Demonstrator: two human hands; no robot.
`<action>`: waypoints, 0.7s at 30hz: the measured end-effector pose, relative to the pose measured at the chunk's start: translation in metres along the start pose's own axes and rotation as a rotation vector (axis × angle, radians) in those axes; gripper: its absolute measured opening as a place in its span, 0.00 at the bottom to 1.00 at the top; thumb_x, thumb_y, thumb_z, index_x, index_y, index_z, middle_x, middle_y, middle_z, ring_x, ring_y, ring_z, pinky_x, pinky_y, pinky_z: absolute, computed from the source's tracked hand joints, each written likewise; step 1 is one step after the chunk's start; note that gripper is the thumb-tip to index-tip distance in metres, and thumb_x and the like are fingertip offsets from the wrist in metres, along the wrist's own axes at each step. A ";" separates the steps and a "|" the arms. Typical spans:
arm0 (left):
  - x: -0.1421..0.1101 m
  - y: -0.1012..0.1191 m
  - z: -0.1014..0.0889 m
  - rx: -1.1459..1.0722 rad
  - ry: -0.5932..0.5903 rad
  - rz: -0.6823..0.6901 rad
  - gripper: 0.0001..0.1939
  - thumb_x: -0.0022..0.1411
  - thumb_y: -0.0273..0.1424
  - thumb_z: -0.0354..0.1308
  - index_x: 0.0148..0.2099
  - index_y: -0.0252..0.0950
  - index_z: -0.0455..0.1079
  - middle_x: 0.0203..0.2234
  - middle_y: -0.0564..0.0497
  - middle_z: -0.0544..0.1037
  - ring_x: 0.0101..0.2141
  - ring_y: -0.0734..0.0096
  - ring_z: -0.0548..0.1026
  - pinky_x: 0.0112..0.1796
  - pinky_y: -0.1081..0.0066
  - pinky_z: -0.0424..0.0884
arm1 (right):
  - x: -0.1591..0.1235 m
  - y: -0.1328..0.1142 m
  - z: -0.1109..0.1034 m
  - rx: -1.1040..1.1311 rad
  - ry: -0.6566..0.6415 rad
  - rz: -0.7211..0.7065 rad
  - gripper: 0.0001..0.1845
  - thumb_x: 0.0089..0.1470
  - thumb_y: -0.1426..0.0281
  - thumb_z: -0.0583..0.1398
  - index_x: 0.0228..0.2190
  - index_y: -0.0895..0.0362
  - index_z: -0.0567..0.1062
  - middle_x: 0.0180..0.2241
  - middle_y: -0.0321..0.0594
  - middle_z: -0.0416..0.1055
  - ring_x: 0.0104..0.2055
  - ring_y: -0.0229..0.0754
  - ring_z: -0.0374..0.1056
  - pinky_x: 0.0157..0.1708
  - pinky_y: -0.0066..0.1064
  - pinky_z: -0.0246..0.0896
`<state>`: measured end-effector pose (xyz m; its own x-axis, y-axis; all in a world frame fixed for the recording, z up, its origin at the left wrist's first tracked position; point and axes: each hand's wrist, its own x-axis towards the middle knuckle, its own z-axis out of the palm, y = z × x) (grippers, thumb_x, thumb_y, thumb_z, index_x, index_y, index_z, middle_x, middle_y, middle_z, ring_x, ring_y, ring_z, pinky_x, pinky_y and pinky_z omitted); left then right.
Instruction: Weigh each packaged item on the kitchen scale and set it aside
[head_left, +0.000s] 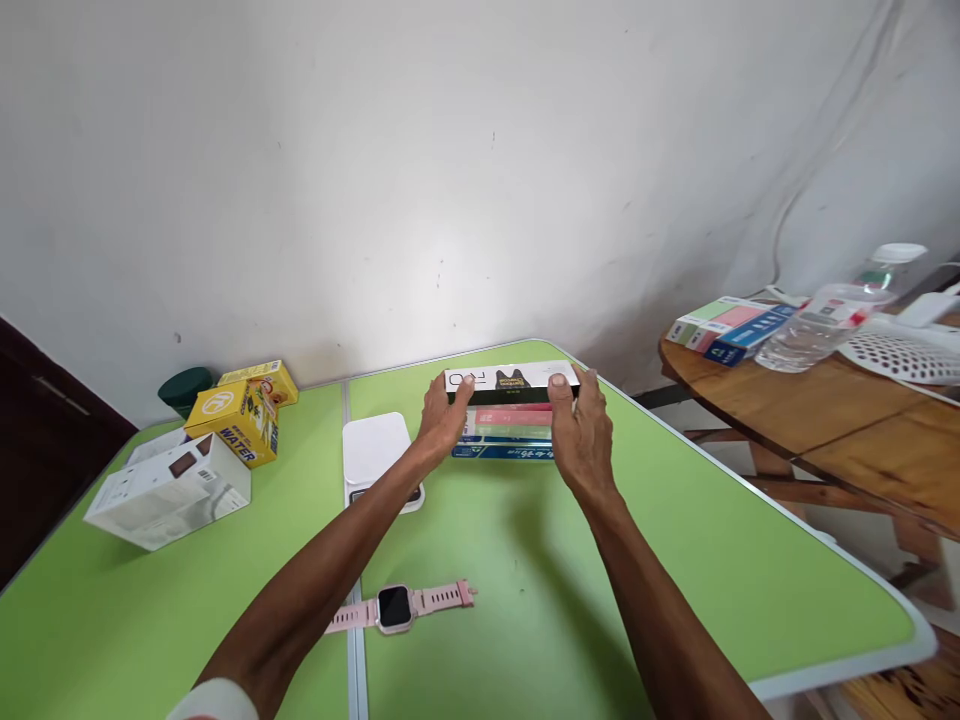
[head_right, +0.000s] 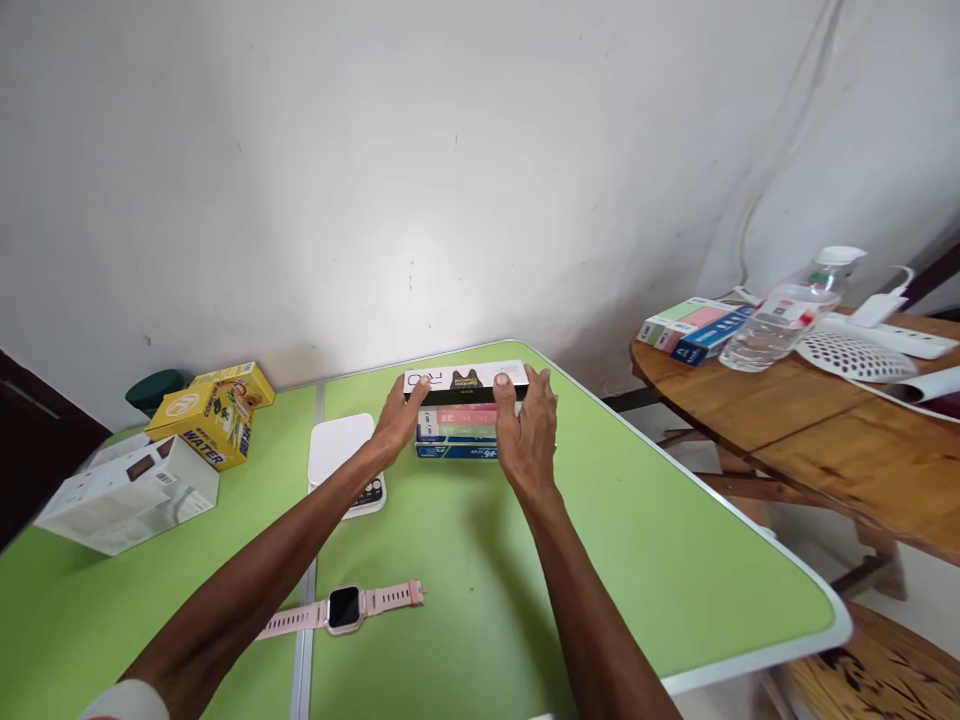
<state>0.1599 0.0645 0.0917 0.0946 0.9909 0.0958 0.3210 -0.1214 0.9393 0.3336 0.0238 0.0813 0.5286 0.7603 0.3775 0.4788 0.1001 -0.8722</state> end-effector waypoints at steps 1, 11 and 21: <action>-0.005 0.006 -0.009 0.005 0.014 -0.036 0.47 0.67 0.63 0.46 0.75 0.35 0.55 0.74 0.36 0.56 0.73 0.45 0.55 0.70 0.51 0.54 | -0.003 -0.009 0.000 0.011 -0.004 -0.033 0.54 0.60 0.32 0.45 0.67 0.62 0.66 0.72 0.62 0.55 0.75 0.66 0.48 0.71 0.65 0.38; -0.080 -0.049 -0.136 0.068 0.291 -0.036 0.42 0.70 0.62 0.43 0.68 0.37 0.66 0.71 0.40 0.65 0.72 0.50 0.60 0.71 0.53 0.54 | -0.104 -0.040 0.079 0.284 -0.399 -0.022 0.55 0.58 0.31 0.49 0.69 0.58 0.64 0.73 0.55 0.54 0.76 0.59 0.47 0.73 0.58 0.40; -0.089 -0.135 -0.146 -0.041 0.336 -0.146 0.39 0.70 0.61 0.47 0.67 0.38 0.67 0.69 0.40 0.68 0.72 0.50 0.59 0.72 0.50 0.50 | -0.122 -0.013 0.128 0.267 -0.527 0.052 0.62 0.54 0.27 0.47 0.67 0.66 0.67 0.71 0.61 0.58 0.75 0.63 0.50 0.73 0.57 0.40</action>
<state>-0.0295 0.0012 0.0043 -0.2666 0.9622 0.0560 0.2695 0.0187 0.9628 0.1732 0.0112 0.0070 0.0945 0.9779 0.1863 0.2328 0.1602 -0.9592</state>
